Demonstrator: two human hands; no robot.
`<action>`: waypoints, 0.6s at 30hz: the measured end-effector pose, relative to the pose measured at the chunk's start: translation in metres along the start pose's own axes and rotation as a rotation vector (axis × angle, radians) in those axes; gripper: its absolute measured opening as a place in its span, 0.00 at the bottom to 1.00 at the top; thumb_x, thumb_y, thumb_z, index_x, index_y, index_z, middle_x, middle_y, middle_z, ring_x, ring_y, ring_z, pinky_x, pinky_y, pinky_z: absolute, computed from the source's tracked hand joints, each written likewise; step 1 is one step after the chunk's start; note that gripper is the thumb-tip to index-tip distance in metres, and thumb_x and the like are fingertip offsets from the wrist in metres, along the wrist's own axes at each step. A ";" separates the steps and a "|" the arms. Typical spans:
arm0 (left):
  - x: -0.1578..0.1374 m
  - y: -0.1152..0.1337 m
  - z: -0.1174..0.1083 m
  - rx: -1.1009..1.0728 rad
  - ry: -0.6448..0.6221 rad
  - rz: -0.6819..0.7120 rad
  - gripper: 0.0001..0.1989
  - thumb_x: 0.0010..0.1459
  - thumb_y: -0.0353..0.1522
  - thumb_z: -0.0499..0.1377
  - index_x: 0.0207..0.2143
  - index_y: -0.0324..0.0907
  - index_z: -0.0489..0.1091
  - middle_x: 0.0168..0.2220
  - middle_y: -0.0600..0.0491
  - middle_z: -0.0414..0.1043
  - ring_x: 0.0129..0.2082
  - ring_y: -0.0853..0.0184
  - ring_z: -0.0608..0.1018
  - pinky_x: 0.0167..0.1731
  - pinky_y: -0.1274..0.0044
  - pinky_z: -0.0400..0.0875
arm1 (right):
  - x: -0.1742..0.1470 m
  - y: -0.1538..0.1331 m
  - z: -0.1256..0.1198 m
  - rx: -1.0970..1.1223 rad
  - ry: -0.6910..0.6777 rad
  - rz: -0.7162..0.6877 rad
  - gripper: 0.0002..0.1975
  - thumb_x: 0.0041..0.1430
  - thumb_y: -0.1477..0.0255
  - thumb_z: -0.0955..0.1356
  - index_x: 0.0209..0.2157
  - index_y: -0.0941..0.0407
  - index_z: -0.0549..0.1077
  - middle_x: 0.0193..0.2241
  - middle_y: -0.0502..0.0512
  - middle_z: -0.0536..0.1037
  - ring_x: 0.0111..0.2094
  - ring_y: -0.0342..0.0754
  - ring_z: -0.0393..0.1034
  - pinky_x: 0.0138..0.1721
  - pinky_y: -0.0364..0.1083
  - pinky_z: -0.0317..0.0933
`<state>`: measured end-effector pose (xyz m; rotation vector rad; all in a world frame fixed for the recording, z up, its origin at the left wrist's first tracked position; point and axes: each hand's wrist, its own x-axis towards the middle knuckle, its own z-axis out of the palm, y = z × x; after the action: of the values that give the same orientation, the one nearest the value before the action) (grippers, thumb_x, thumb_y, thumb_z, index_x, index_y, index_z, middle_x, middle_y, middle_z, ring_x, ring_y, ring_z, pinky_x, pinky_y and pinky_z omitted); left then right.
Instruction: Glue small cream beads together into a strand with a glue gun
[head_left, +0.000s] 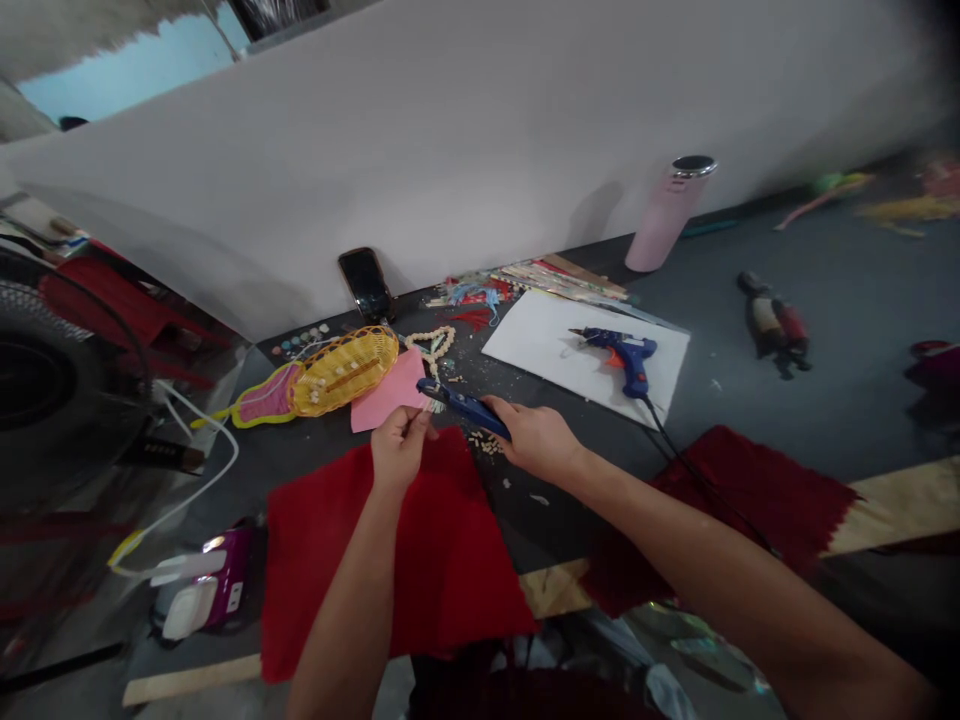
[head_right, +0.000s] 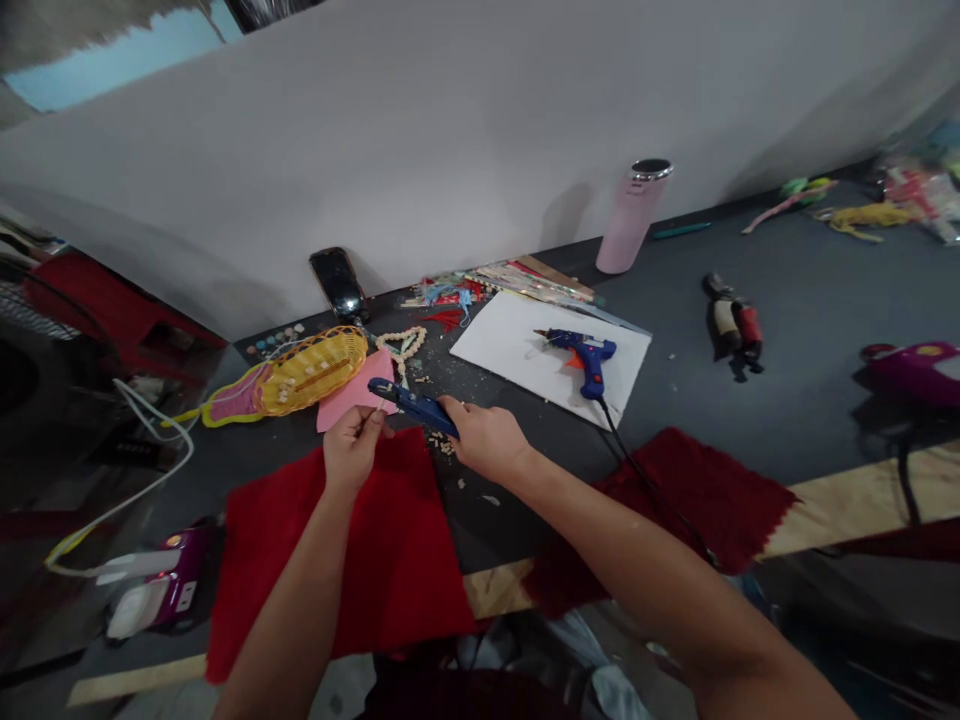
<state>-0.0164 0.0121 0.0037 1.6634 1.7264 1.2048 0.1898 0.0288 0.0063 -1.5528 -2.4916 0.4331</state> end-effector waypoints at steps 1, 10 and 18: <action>-0.001 0.000 0.002 0.014 0.017 0.002 0.10 0.56 0.37 0.54 0.29 0.40 0.69 0.23 0.54 0.74 0.24 0.70 0.74 0.28 0.79 0.66 | 0.000 0.000 0.000 -0.002 0.000 0.002 0.24 0.58 0.67 0.59 0.57 0.53 0.56 0.44 0.58 0.74 0.40 0.51 0.72 0.38 0.46 0.62; -0.005 0.009 0.004 0.043 0.112 0.001 0.09 0.56 0.36 0.54 0.31 0.41 0.70 0.26 0.53 0.76 0.28 0.68 0.76 0.33 0.78 0.68 | 0.001 0.006 0.005 0.060 0.062 -0.049 0.27 0.56 0.70 0.61 0.58 0.55 0.55 0.45 0.59 0.72 0.41 0.51 0.70 0.41 0.46 0.61; 0.000 0.003 -0.002 -0.058 -0.012 -0.048 0.10 0.54 0.37 0.54 0.27 0.40 0.69 0.21 0.54 0.74 0.22 0.70 0.72 0.25 0.79 0.65 | 0.004 0.012 0.005 0.113 0.066 -0.127 0.28 0.55 0.71 0.62 0.58 0.57 0.54 0.47 0.60 0.71 0.44 0.51 0.68 0.46 0.46 0.59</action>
<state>-0.0165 0.0112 0.0075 1.5837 1.6978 1.2100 0.1966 0.0360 -0.0025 -1.3366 -2.4530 0.4858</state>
